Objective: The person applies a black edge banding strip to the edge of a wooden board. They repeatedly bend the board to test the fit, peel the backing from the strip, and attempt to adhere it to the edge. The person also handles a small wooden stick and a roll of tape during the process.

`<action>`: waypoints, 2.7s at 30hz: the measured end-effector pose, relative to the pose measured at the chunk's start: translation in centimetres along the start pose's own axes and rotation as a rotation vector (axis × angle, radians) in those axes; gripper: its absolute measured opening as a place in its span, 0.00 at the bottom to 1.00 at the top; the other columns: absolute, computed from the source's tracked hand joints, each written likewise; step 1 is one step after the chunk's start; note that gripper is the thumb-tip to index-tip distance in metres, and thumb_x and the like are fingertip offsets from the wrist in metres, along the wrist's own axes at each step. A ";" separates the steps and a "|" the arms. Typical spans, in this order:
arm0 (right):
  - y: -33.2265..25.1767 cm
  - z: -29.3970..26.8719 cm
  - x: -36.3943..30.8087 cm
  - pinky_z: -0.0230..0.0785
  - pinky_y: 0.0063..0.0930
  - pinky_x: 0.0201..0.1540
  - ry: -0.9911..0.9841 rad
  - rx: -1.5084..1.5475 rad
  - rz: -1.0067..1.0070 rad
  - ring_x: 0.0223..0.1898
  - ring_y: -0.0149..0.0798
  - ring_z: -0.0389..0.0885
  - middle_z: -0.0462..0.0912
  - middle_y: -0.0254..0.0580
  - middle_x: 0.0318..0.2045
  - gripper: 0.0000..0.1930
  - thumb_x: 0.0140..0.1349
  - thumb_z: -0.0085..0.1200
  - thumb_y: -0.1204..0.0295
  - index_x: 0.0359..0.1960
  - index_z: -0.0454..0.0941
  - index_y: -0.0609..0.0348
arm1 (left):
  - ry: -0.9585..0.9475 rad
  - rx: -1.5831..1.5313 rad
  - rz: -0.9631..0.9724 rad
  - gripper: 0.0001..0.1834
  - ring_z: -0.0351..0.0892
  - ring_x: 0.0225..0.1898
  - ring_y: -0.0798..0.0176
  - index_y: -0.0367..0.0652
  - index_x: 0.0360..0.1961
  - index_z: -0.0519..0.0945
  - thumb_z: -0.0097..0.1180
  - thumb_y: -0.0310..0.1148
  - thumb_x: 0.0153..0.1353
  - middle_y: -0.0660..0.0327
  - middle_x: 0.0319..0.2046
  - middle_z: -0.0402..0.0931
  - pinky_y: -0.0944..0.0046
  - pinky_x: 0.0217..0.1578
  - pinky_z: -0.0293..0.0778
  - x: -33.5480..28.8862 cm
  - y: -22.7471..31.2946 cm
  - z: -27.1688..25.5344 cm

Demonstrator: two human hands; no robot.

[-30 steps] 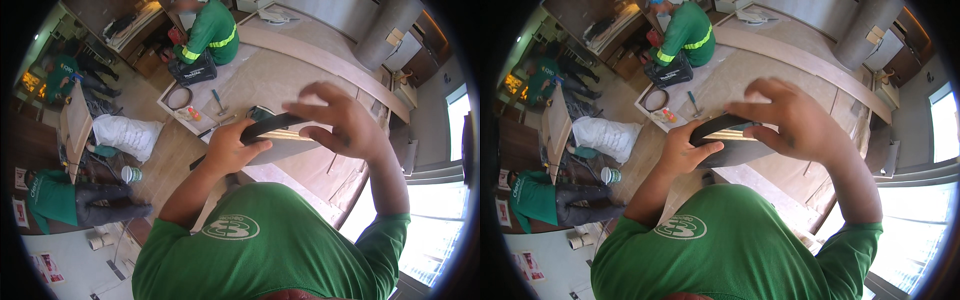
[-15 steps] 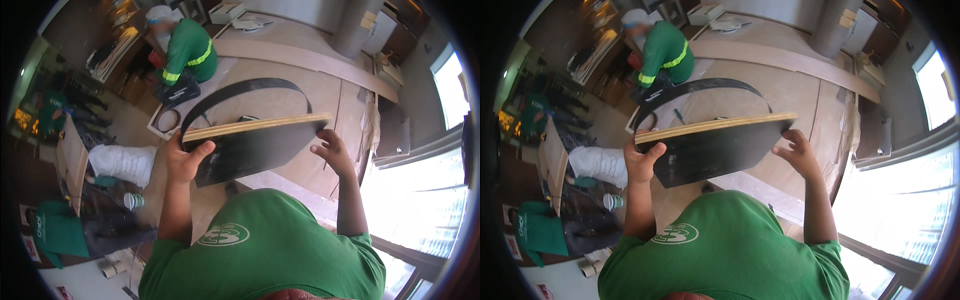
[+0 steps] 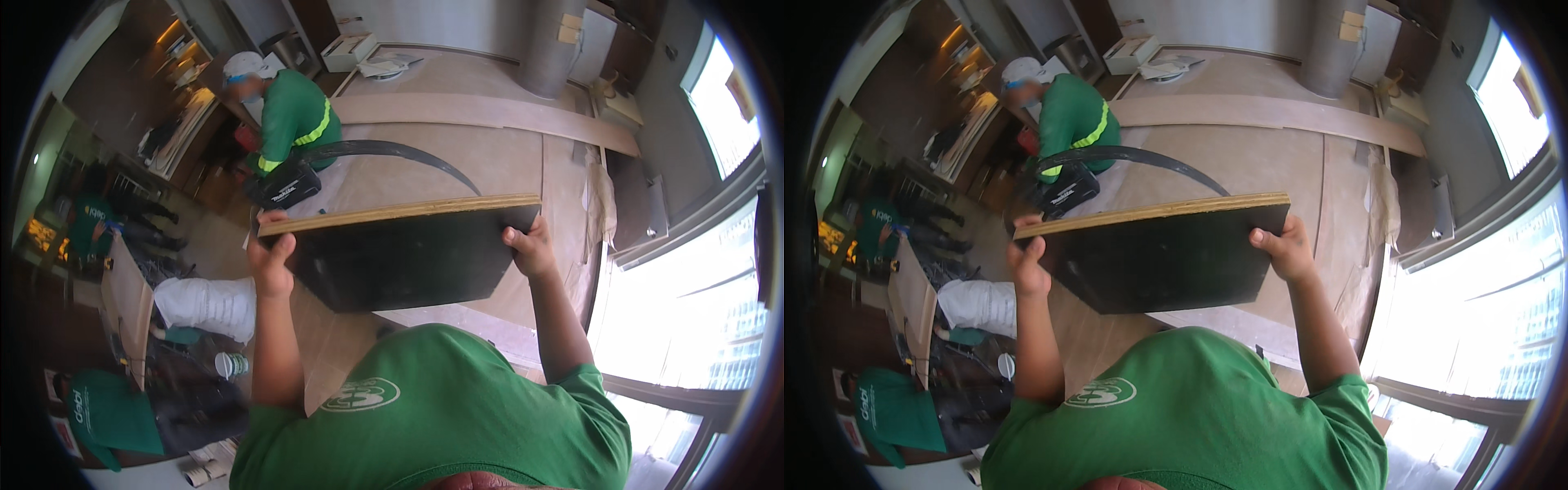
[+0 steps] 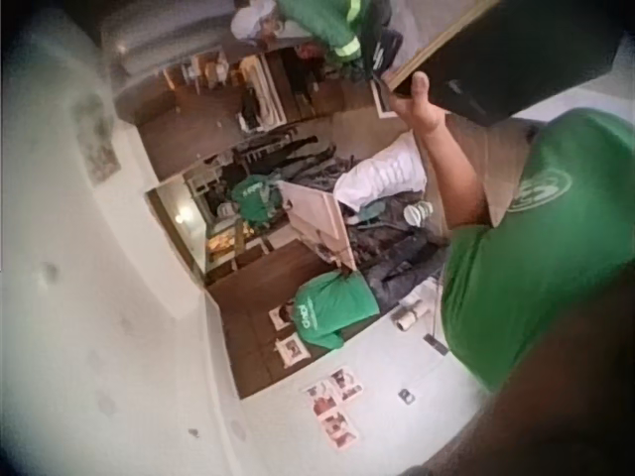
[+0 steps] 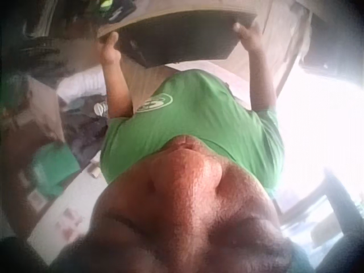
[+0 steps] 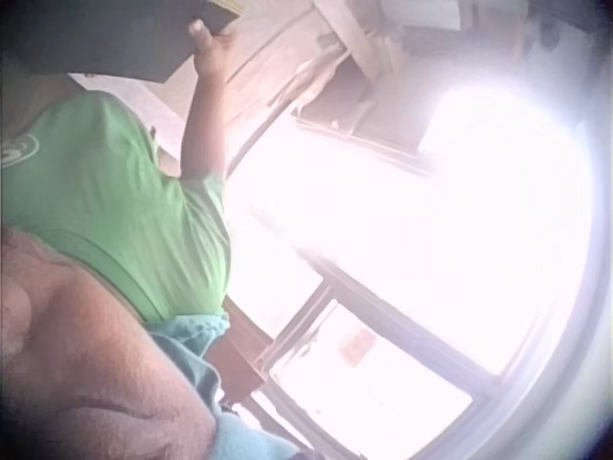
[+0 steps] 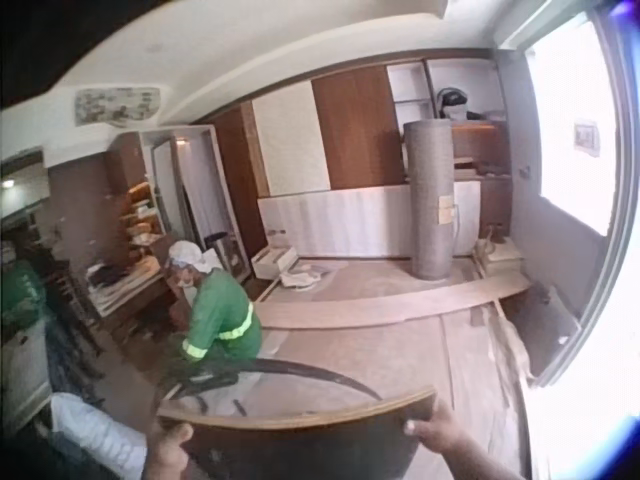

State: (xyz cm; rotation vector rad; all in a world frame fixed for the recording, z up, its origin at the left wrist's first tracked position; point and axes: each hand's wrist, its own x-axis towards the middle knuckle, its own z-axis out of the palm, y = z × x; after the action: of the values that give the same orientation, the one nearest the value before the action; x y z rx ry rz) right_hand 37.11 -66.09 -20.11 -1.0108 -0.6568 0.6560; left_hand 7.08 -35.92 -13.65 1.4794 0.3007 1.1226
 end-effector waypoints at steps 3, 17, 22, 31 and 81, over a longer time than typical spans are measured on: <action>-1.5 2.1 -1.1 0.72 0.26 0.50 0.055 -0.105 -0.009 0.43 0.30 0.80 0.85 0.35 0.41 0.22 0.57 0.72 0.66 0.49 0.81 0.66 | 0.092 0.087 0.057 0.31 0.76 0.52 0.62 0.35 0.65 0.63 0.63 0.24 0.63 0.57 0.52 0.72 0.60 0.59 0.69 2.3 0.1 1.2; -3.1 5.7 -2.6 0.70 0.23 0.42 0.085 -0.408 -0.111 0.36 0.26 0.77 0.82 0.32 0.34 0.16 0.58 0.70 0.72 0.44 0.81 0.67 | -0.250 1.190 0.518 0.15 0.84 0.33 0.45 0.39 0.38 0.83 0.63 0.43 0.64 0.51 0.32 0.84 0.54 0.35 0.79 8.4 4.1 7.3; -3.1 6.5 -3.3 0.69 0.22 0.41 0.159 -0.396 -0.093 0.35 0.26 0.76 0.81 0.32 0.32 0.15 0.57 0.70 0.73 0.43 0.81 0.66 | -0.184 1.032 0.182 0.24 0.84 0.32 0.45 0.35 0.36 0.83 0.51 0.49 0.72 0.50 0.28 0.84 0.56 0.34 0.78 9.2 4.8 8.2; -2.7 7.0 -3.6 0.66 0.23 0.36 0.174 -0.438 -0.147 0.31 0.26 0.72 0.76 0.32 0.28 0.11 0.57 0.70 0.75 0.36 0.80 0.66 | -0.179 0.798 0.120 0.26 0.86 0.37 0.60 0.36 0.47 0.84 0.47 0.50 0.75 0.51 0.35 0.87 0.64 0.38 0.78 8.7 4.5 8.3; -2.5 7.7 -3.6 0.70 0.22 0.41 0.203 -0.435 -0.101 0.37 0.26 0.77 0.82 0.34 0.35 0.13 0.58 0.69 0.75 0.43 0.81 0.66 | -0.191 0.876 0.439 0.17 0.83 0.51 0.46 0.35 0.51 0.82 0.60 0.36 0.67 0.45 0.50 0.82 0.57 0.51 0.77 5.8 2.9 8.7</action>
State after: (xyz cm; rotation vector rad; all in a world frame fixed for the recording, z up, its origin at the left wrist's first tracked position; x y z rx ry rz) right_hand 29.53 -65.56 -15.62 -1.4163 -0.6803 0.3189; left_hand 15.44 -37.88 -7.05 2.5035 0.3662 1.2427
